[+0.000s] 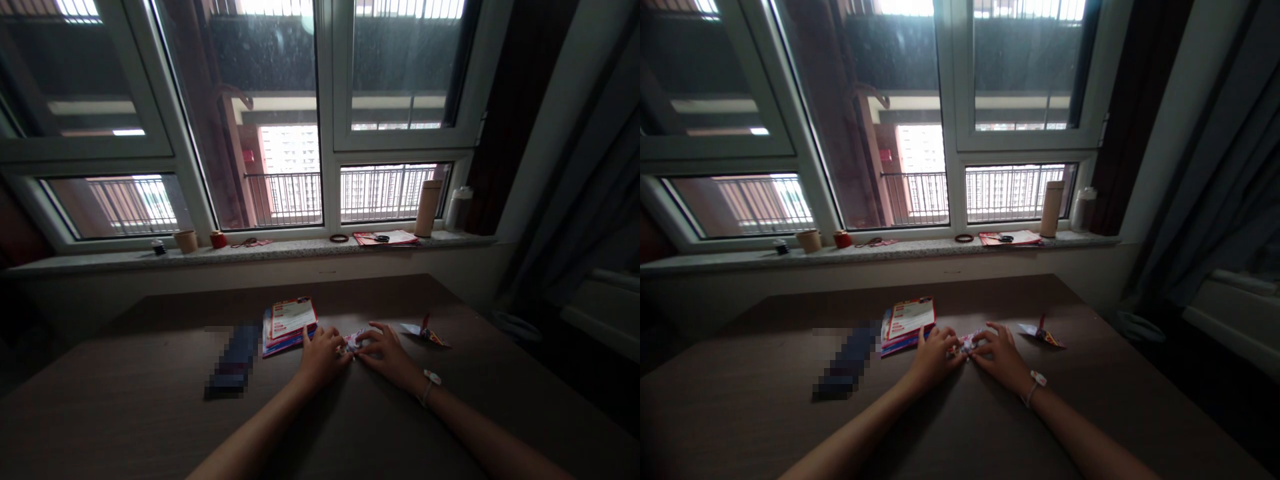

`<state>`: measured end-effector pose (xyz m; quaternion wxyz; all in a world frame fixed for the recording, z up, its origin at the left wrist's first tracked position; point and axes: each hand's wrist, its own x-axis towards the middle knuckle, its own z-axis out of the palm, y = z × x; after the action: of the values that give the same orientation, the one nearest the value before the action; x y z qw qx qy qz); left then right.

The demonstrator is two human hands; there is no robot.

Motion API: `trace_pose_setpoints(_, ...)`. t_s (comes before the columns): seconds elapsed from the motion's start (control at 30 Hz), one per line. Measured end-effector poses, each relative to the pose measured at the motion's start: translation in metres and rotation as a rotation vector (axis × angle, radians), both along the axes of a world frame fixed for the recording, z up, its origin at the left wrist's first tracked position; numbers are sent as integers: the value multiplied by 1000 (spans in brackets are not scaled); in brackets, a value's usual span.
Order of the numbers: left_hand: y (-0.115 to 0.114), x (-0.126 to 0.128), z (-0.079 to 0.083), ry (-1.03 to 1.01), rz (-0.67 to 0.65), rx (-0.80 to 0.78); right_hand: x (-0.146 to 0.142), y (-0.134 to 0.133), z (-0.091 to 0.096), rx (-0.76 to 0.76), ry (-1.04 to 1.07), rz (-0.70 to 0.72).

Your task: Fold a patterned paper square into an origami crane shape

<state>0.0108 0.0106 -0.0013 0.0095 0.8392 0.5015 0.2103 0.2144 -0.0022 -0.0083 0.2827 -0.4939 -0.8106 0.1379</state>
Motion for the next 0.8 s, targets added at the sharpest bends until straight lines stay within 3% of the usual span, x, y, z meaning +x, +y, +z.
trace_pose_setpoints(0.23, -3, 2, -1, 12, 28, 20, -2, -3, 3, 45, -26, -24)
trace_pose_setpoints(0.8, -2, 3, -2, -27, 63, -21, -2, 1, 4, 147, -136, -307)
